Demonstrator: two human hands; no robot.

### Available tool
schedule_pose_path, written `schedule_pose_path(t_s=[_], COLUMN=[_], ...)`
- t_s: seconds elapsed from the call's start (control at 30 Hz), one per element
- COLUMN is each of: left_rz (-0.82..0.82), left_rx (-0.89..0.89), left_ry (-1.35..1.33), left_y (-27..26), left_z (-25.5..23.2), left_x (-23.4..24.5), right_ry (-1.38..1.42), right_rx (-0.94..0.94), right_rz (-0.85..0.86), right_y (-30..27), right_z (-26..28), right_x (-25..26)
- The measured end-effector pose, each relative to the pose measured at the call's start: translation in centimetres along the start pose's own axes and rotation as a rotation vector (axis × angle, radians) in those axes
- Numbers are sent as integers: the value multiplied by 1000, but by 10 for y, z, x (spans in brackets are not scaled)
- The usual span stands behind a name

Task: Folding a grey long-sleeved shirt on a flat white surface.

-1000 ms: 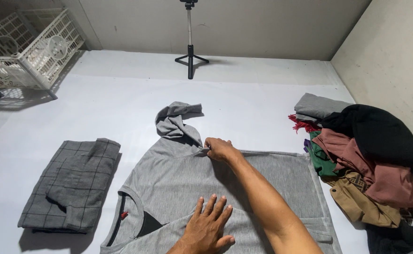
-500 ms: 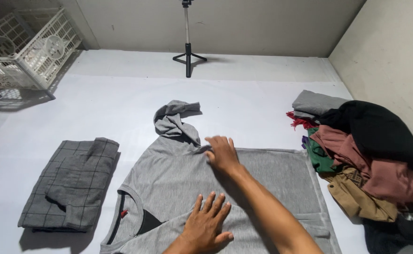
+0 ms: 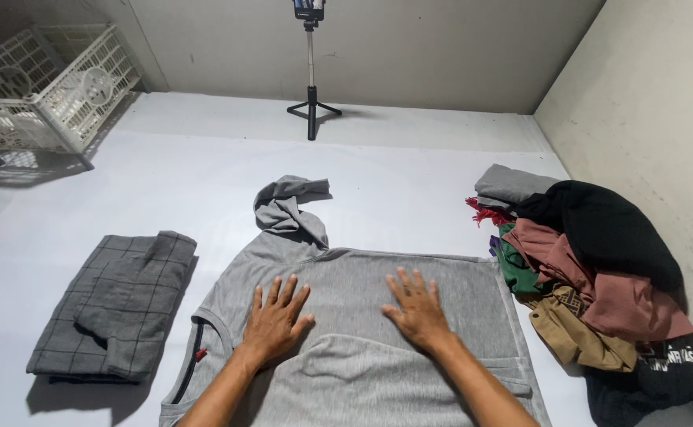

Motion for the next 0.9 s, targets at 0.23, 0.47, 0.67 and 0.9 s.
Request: schedule_pose_path(t_s=[0.23, 0.47, 0.67, 0.9], left_rz=[213, 205, 112, 135], left_rx=[66, 183, 211, 241], left_ry=[116, 179, 160, 185], left_y=[5, 5, 7, 6], left_z=[20, 56, 77, 84], left_x=[0, 8, 3, 3], right_ry=[-102, -149, -188, -148], right_rx=[-146, -252, -216, -239], right_rz=[26, -125, -131, -222], right_y=[-9, -18, -39, -45], right_z=[-64, -137, -137, -155], right_x=[18, -9, -16, -27])
Point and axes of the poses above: each hand's wrist, its own y-axis towards the middle knuckle, its own x-axis out of the back of the hand, z = x × y, the point moved 1 cm from there along y, towards the middle knuckle, and after that the axes turned 11 degrees about -z, right-handed, at the moved point
